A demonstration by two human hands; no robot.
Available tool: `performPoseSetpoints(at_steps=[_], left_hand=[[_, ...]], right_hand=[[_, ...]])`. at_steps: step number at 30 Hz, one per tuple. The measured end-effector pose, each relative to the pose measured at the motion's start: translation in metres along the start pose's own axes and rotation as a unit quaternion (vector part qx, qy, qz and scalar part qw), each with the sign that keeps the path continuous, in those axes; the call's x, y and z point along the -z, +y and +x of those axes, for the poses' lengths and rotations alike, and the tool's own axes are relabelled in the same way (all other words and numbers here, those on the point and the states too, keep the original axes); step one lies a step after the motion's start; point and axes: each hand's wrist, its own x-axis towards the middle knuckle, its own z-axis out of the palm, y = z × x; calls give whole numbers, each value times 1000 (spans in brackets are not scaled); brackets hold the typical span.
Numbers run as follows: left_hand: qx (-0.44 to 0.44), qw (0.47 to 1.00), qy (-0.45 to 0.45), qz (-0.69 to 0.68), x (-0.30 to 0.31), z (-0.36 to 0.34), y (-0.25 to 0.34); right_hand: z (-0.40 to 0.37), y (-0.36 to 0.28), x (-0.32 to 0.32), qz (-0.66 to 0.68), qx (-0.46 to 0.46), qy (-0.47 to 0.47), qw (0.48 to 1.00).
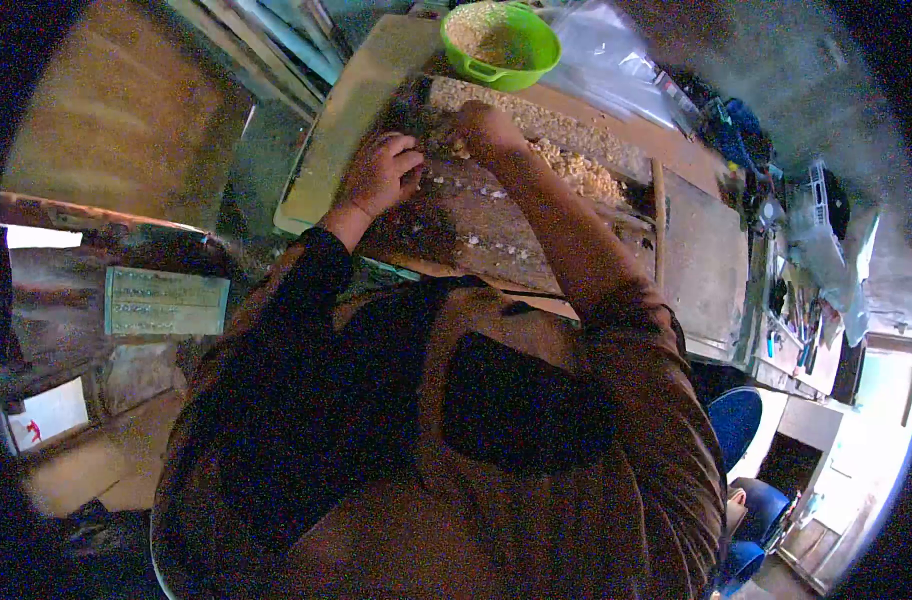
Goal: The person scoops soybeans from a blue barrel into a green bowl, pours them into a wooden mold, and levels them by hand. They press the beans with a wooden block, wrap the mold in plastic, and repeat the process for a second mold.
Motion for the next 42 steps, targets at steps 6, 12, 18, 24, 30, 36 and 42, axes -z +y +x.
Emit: performPoseSetpoints(at_steps=[6, 12, 18, 24, 30, 36, 42], left_hand=[[0, 1000, -12, -19, 0, 1, 5], [26, 998, -19, -56, 1, 5, 9], [-9, 999, 11, -47, -2, 6, 6], [-11, 998, -35, 50, 14, 17, 23], [-52, 994, -71, 66, -15, 50, 83], [-113, 981, -138, 73, -56, 51, 79], [-176, 971, -156, 42, -55, 59, 88]], right_hand=[[-7, -26, 17, 16, -61, -45, 997], [-58, -8, 44, 212, -202, -70, 954], [-110, 86, 38, 83, -118, 27, 989], [-143, 79, 53, 42, -200, -8, 979], [-169, 81, 23, 36, -91, 3, 995], [-210, 74, 75, 118, -391, 59, 911], [-278, 117, 48, -15, -495, 81, 865]])
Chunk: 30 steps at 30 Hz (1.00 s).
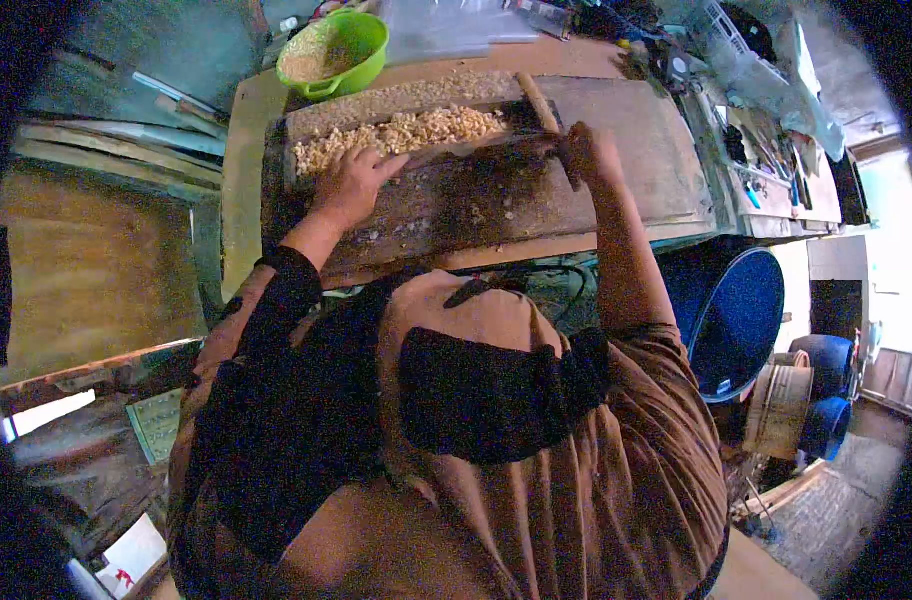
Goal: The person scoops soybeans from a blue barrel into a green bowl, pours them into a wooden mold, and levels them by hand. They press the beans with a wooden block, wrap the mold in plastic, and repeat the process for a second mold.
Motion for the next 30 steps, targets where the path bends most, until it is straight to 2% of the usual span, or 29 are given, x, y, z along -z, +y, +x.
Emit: performPoseSetpoints(at_steps=[1, 2, 4, 6, 7, 9, 10, 12, 13, 15, 16, 18, 19, 22, 23, 26, 27, 28, 29, 30], left_hand=[[-2, 1000, 0, 1, 0, 4, 3], [7, 1000, 7, -29, -1, 11, 8], [15, 998, 14, -59, -10, 26, 16], [0, 991, 19, -135, -32, 47, 18], [-1, 991, 19, -135, -40, 58, 22], [64, 975, -140, -159, -43, 76, 30], [64, 975, -139, -158, -44, 78, 32], [-84, 987, -108, -78, -37, 78, 39], [-84, 988, -109, -78, -44, 76, 40], [-68, 992, -78, -70, -61, 71, 41], [-68, 992, -80, -70, -63, 69, 41], [-124, 991, -13, -39, -51, 64, 45], [-123, 992, -14, -39, -51, 64, 44], [-122, 991, -3, -59, -47, 59, 42], [-134, 987, 6, -85, -41, 57, 41], [-162, 976, 12, -142, -31, 44, 29], [-101, 973, 27, -205, -29, 38, 24], [-42, 963, 43, -264, -26, 32, 17], [8, 964, 76, -254, -18, 23, 10], [12, 965, 79, -250, -17, 14, -1]], right_hand=[[-2, 2, -4, 127, -69, -52, 988], [-5, 3, -8, 252, -135, -104, 953], [2, 17, -27, 272, -118, -66, 953], [2, 18, -21, 393, -52, -65, 916], [3, 19, -15, 393, -52, -65, 916], [6, 18, 4, 367, -124, -131, 913], [7, 17, 8, 368, -123, -130, 913], [1, 16, 16, 400, -133, -114, 899], [-6, 13, 17, 400, -133, -114, 900], [-23, -5, 20, 498, -149, -50, 853], [-27, -9, 16, 499, -150, -51, 852], [-34, -15, -4, 521, -135, -50, 841], [-33, -18, -19, 454, -127, -1, 882], [-35, -11, -50, 435, -139, 41, 889], [-31, -4, -61, 405, -137, 44, 903], [-25, 0, -55, 417, -148, 1, 897], [-34, -20, -23, 347, -151, -14, 926], [-32, -23, -17, 348, -145, -17, 926], [-29, -24, -13, 267, -131, 31, 954], [-25, -25, -10, 183, -116, 79, 973]])
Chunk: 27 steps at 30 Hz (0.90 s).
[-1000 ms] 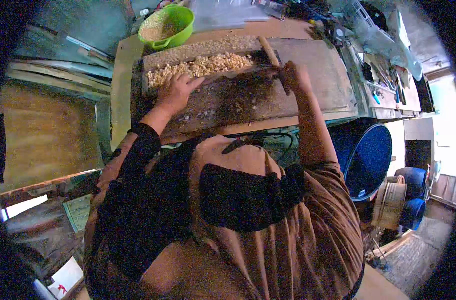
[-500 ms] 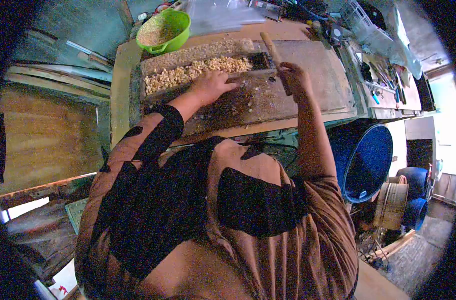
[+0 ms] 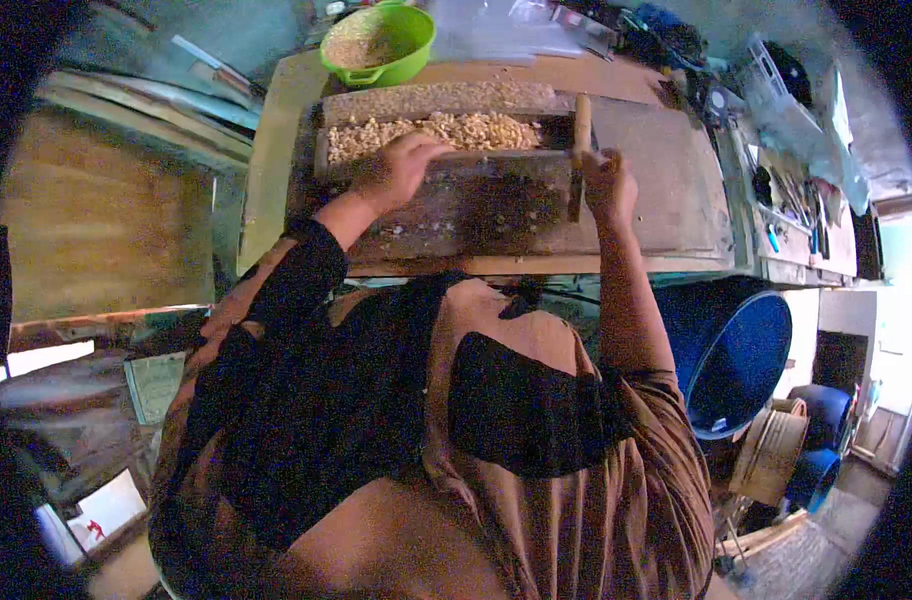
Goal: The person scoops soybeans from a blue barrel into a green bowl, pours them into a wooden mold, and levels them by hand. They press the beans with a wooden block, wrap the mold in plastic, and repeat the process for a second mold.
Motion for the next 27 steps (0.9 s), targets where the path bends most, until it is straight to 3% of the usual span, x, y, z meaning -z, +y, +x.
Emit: performPoseSetpoints(at_steps=[2, 4, 5, 6, 7, 9, 12, 13, 14, 16, 17, 19, 23, 25, 26, 27], left_hand=[[18, 995, 37, 93, 12, -22, -14], [38, 990, 19, 134, 25, -41, -9], [50, 984, 2, 173, 31, -47, -6], [53, 983, 5, 178, 34, -52, -4], [52, 979, 4, 197, 38, -58, -3], [57, 968, 10, 242, 45, -66, 0], [46, 961, 21, 273, 52, -76, -7], [50, 960, 23, 273, 53, -79, -9], [64, 961, 29, 267, 54, -81, -10], [81, 961, 38, 261, 57, -85, -14], [91, 962, 38, 254, 58, -86, -15], [101, 963, 39, 246, 60, -88, -17], [130, 967, 47, 215, 65, -90, -16], [135, 968, 52, 204, 65, -89, -14], [140, 966, 59, 211, 67, -87, -11], [145, 963, 66, 218, 66, -85, -9]], right_hand=[[15, -18, -8, -7, 47, 15, 999], [26, -48, -21, 60, 237, -82, 966], [54, -44, -59, 5, 409, -48, 911], [75, -37, -95, -50, 567, -11, 822], [69, -54, -94, -47, 572, -11, 819], [42, -106, -86, -110, 414, -162, 889], [30, -124, -98, -137, 406, -227, 875], [25, -127, -97, -117, 310, -301, 894], [16, -130, -92, -119, 313, -303, 892], [4, -136, -85, -109, 433, -252, 858], [6, -136, -89, -111, 436, -253, 857], [11, -132, -99, 33, 493, -220, 841], [7, -159, -94, -33, 395, -209, 894], [1, -173, -99, -209, 369, -327, 844], [1, -166, -104, -210, 364, -325, 847], [-2, -156, -112, -135, 424, -307, 842]])
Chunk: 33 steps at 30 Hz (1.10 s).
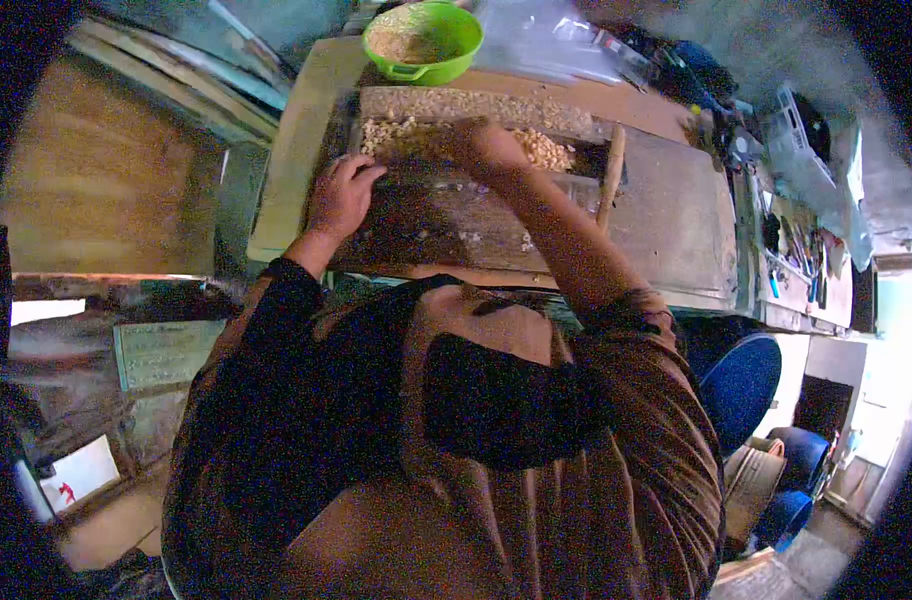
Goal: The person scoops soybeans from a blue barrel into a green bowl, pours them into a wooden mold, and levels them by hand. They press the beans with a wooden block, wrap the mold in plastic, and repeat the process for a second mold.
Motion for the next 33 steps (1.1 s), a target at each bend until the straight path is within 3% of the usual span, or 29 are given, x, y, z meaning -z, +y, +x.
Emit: performPoseSetpoints(at_steps=[1, 3, 6, 9, 11, 12, 14, 15, 17, 18, 20, 21, 23, 25, 27, 28, 30, 33], left_hand=[[-5, 1000, -1, -6, -2, -1, 0], [27, 1000, -6, -12, -5, -4, -2], [2, 1000, -1, -2, -4, -3, -2], [-1, 1000, -1, 0, -1, -2, 0], [2, 1000, 5, -4, -2, -2, -1], [4, 1000, 7, -4, -4, -3, -3], [9, 1000, 11, -4, -5, -3, -4], [12, 1000, 14, -10, -4, -3, -3], [15, 1000, 18, -16, -4, -3, -2], [15, 999, 20, -20, -5, -3, -3], [17, 999, 23, -21, -3, -3, -3], [11, 1000, 20, -20, -1, -1, -2], [17, 1000, 18, -12, 2, -3, -1], [5, 1000, 19, -15, 2, -2, -2], [9, 999, 33, -19, -1, -6, -4], [5, 999, 29, -13, -1, -6, -5], [10, 1000, 16, 3, -1, -5, -6], [0, 999, 39, -21, 3, -4, -5]], right_hand=[[-2, 7, -10, 36, 73, 54, 995], [-11, 11, -10, 33, 36, 43, 998], [-25, 40, -8, 127, 28, 88, 988], [-55, 64, 15, 81, -48, 18, 995], [-65, 96, 11, 14, 57, 107, 993], [-67, 100, 13, 12, 58, 106, 993], [-71, 107, 21, 22, -90, 132, 987], [-66, 121, 12, 21, -88, 130, 987], [-50, 153, -12, -200, 98, 209, 952], [-47, 132, -2, -200, 99, 210, 952], [-43, 86, 18, -285, -41, 1, 958], [-50, 72, 27, -286, -35, 3, 958], [-56, 49, 35, -344, 64, -30, 936], [-39, 46, 35, -272, 112, -6, 956], [-10, 28, 37, -131, 39, 33, 990], [0, 12, 41, -48, 79, 68, 993], [31, -17, 35, 54, 65, 88, 992], [71, -46, 17, 155, 102, 57, 981]])
